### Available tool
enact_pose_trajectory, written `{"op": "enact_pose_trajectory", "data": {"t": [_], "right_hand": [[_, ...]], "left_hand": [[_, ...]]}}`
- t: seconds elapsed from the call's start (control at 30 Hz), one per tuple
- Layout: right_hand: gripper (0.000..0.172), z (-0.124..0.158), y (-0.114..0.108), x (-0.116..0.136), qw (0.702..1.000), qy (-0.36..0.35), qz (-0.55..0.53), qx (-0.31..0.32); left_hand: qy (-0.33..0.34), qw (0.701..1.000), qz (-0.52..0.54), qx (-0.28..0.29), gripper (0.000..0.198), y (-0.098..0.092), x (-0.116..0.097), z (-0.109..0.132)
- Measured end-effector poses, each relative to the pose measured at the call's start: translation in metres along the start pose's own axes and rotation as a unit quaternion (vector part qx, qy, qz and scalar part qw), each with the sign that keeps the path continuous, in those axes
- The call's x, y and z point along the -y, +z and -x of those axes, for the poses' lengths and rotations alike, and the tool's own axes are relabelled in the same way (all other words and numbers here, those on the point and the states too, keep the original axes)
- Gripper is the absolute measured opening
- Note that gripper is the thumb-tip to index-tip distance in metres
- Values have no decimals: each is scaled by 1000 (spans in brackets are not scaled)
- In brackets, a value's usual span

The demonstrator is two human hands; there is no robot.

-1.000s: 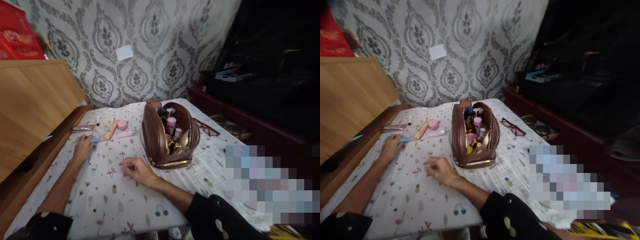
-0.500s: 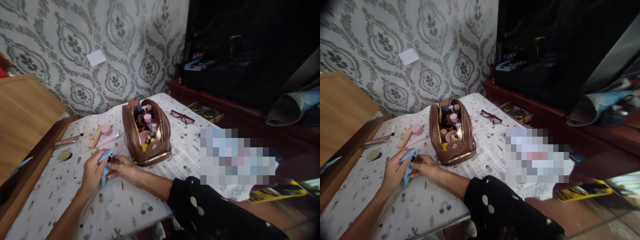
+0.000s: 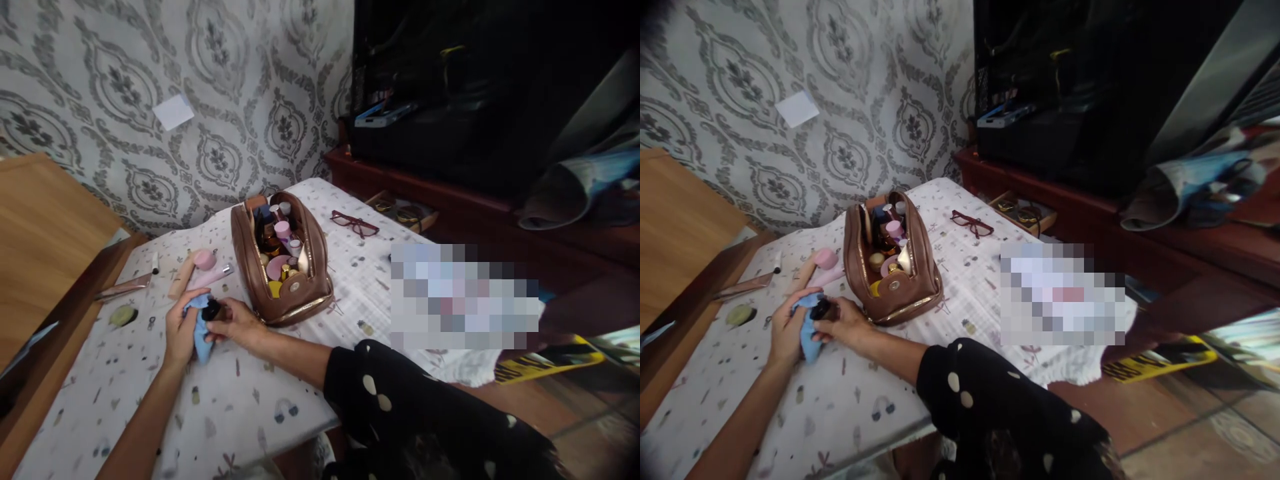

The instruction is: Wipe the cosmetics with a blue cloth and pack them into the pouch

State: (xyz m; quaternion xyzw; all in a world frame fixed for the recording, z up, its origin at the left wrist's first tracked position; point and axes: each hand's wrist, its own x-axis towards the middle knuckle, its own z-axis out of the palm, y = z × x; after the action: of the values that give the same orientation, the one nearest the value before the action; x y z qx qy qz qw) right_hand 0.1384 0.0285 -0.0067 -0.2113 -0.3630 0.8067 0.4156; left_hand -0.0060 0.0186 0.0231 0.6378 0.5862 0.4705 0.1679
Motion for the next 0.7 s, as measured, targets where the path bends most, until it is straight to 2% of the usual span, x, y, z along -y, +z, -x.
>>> {"op": "enact_pose_trajectory", "data": {"t": [0.13,0.33,0.57,0.7], "right_hand": [[53,-1,-1,-1,999,-16,24,-16],[47,1,-1,1,992,-55,93,-69],[47,2,-3,-1,982,-32,157,-99],[46,3,-7,0,958,-61,257,-116]], "left_hand": [[29,998,3,55,35,-6,6,-2],[89,981,15,174,44,-9,0,-1],[27,976,38,214,48,-11,-4,0],[0,974,36,225,45,-11,-5,0]]}}
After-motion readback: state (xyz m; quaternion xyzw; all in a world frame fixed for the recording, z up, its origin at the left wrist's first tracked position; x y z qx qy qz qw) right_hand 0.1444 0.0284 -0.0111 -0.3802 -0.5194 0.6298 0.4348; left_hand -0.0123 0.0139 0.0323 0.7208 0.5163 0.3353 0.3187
